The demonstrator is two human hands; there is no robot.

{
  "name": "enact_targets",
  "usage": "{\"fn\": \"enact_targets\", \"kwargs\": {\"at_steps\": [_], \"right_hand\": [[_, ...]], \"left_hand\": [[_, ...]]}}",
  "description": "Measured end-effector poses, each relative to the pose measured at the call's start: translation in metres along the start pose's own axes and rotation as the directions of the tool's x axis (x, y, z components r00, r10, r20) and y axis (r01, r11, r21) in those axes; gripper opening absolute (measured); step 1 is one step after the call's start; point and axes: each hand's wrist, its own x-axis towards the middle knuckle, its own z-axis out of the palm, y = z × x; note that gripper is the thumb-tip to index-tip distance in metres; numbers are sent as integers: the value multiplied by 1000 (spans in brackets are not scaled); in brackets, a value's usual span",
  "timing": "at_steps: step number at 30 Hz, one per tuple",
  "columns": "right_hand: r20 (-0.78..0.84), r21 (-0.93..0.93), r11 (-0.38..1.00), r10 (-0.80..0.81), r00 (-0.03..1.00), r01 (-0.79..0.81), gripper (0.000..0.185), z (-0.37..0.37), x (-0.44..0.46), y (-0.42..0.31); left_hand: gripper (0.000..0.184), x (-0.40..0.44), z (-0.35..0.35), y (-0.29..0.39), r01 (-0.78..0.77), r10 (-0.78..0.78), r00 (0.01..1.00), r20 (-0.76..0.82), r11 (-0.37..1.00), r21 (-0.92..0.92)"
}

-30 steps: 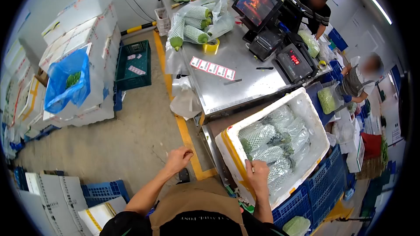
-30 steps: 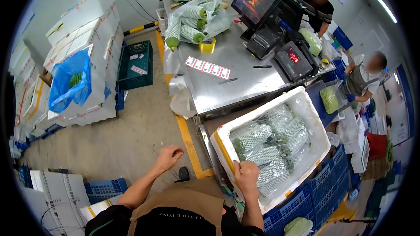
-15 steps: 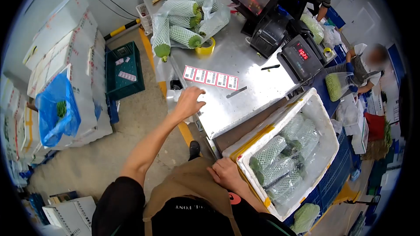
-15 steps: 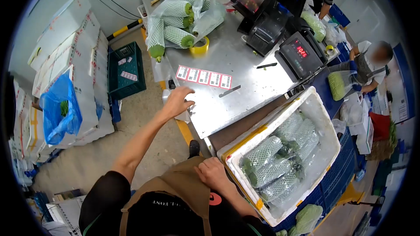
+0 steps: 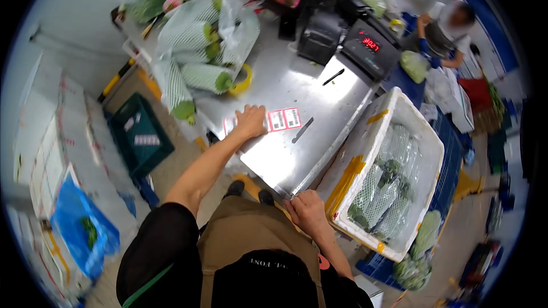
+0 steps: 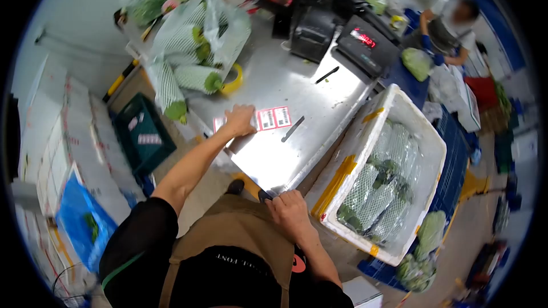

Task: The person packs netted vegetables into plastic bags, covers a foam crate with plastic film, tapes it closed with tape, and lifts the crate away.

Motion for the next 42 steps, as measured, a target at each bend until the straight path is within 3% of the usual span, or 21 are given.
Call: {"fn": "enact_targets", "kwargs": {"at_steps": [7,11,14,15,17,20,21,26,27,31,36,39,40,42], "right_hand": [[-142,-90,991,88,986,-101,20,45,45,-33],[-225,-72,972,204,953,-225,13,52,56,-46],[-472,-70,950,238,849,-305,11,43,65,-55],[-518,-79,938,252,818,-338,14,39,68,-59],[-602,-89,907,280,748,-412,21,29,76,-65],[-600,-136,868,311,737,-478,23,24,75,-69],[-590,-152,856,323,740,-495,23,24,74,-69],[-616,-179,835,317,721,-520,16,41,51,-72],[-623,-166,828,333,708,-535,14,45,44,-75],[-597,171,847,495,632,-503,6,41,31,-83],[-651,187,828,507,565,-528,8,35,19,-89],[-677,240,794,549,490,-558,9,32,10,-88],[-717,312,801,551,426,-512,12,34,7,-85],[-630,553,693,711,311,-462,14,29,-2,-84]], "left_hand": [[65,11,6,-16,-63,62,998,-30,998,-25],[39,20,12,-41,-262,255,965,-69,894,-363],[27,-20,-23,-24,-183,302,952,46,686,-705],[26,-33,-31,-16,-192,364,929,70,634,-749],[20,-63,-52,5,-277,473,875,107,668,-691],[17,-103,-69,32,-364,624,769,138,605,-708],[16,-106,-63,35,-434,700,710,77,522,-734],[17,-118,-57,38,-653,862,506,-22,367,-663],[19,-120,-59,38,-636,858,513,36,408,-656],[22,-129,-74,41,-572,843,471,259,516,-638],[25,-138,-78,49,-507,802,422,422,595,-624],[25,-133,-63,46,-344,794,384,471,597,-725],[24,-137,-68,49,-274,769,375,517,625,-731],[25,-140,-72,51,-226,748,375,548,647,-728]]}}
